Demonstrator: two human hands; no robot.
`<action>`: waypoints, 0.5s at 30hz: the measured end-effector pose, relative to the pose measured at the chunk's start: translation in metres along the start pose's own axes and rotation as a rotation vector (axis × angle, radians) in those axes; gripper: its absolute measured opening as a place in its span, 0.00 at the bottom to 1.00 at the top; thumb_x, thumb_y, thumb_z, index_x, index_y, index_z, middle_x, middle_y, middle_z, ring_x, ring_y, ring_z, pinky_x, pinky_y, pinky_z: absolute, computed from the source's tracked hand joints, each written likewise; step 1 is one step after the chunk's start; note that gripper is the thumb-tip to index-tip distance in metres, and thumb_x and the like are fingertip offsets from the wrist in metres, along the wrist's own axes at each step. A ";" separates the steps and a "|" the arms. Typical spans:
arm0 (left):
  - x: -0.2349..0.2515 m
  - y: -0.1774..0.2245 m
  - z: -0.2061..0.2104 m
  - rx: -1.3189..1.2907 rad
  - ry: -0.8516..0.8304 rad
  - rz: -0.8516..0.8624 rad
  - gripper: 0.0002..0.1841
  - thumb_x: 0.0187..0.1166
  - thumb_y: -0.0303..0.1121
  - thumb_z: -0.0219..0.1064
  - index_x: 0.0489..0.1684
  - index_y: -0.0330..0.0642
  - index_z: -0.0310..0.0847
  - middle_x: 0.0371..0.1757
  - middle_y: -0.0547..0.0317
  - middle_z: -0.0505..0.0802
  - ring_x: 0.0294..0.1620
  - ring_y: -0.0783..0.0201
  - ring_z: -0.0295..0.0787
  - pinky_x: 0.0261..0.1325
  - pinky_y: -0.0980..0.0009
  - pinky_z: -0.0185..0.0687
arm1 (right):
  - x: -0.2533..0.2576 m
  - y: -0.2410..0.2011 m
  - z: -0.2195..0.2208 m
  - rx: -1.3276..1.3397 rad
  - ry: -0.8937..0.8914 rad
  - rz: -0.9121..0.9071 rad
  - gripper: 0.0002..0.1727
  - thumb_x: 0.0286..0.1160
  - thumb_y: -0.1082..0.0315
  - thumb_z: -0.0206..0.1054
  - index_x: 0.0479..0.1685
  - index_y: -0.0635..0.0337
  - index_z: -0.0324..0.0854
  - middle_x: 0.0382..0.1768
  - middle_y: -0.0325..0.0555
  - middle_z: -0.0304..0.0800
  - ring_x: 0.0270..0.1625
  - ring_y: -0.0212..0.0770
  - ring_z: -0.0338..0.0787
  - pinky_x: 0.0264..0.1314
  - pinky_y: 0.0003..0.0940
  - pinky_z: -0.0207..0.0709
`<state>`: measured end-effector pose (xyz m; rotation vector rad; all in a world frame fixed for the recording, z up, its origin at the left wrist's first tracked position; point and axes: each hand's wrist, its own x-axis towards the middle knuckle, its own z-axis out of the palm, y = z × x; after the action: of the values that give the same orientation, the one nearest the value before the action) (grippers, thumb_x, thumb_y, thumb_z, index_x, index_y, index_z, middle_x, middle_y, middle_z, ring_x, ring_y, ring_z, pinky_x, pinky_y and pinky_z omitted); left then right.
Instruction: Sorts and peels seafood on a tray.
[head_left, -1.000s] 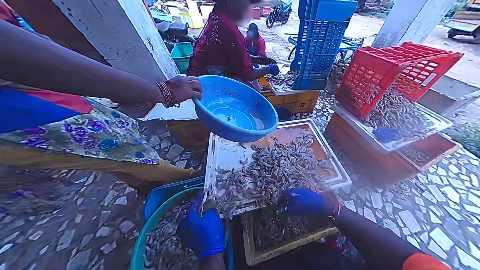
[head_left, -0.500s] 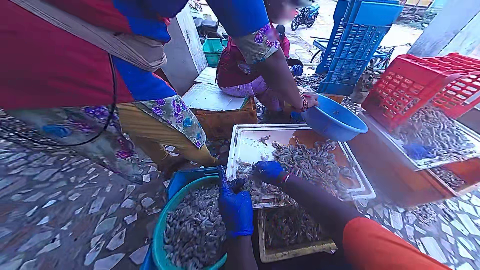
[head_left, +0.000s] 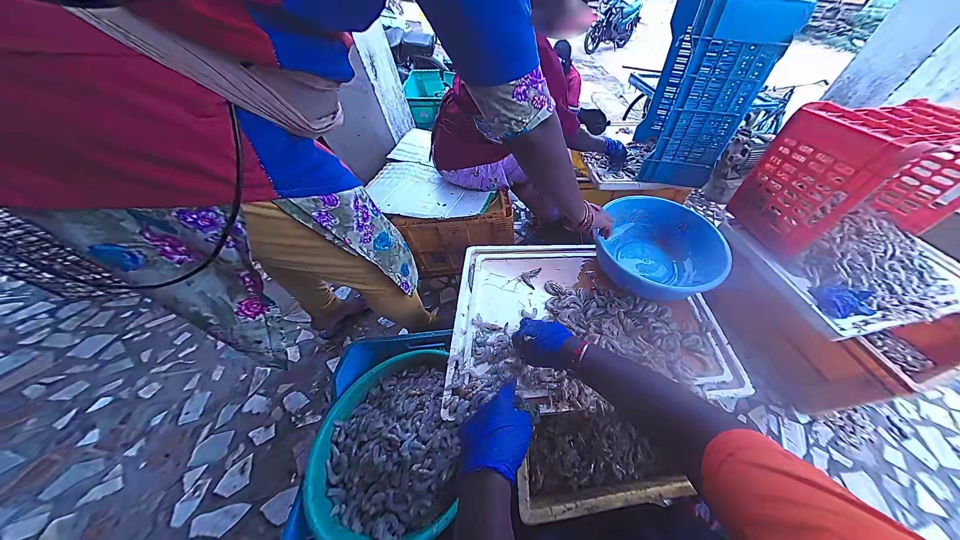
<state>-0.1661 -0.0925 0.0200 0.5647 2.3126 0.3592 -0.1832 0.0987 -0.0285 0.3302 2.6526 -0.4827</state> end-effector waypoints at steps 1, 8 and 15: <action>0.001 0.002 0.004 0.014 -0.049 0.035 0.31 0.80 0.36 0.60 0.88 0.64 0.68 0.71 0.62 0.90 0.74 0.52 0.84 0.77 0.37 0.71 | -0.001 0.001 -0.007 0.037 0.006 -0.016 0.20 0.81 0.54 0.64 0.65 0.55 0.84 0.76 0.58 0.77 0.73 0.60 0.83 0.65 0.68 0.79; -0.013 0.049 0.035 0.209 -0.300 0.246 0.29 0.78 0.38 0.65 0.83 0.64 0.74 0.72 0.52 0.89 0.74 0.44 0.84 0.73 0.33 0.72 | 0.009 -0.010 -0.026 0.236 0.075 -0.066 0.20 0.88 0.61 0.56 0.70 0.60 0.80 0.70 0.55 0.84 0.74 0.51 0.83 0.77 0.52 0.73; -0.026 0.070 0.058 0.364 -0.374 0.402 0.25 0.80 0.39 0.63 0.78 0.47 0.77 0.72 0.40 0.87 0.75 0.36 0.81 0.71 0.31 0.74 | 0.043 -0.032 -0.002 0.139 0.066 0.034 0.18 0.87 0.63 0.55 0.68 0.59 0.81 0.70 0.54 0.85 0.74 0.52 0.84 0.74 0.58 0.76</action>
<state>-0.0878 -0.0398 0.0224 1.1786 1.8997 0.0049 -0.2313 0.0764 -0.0372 0.4397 2.6784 -0.6571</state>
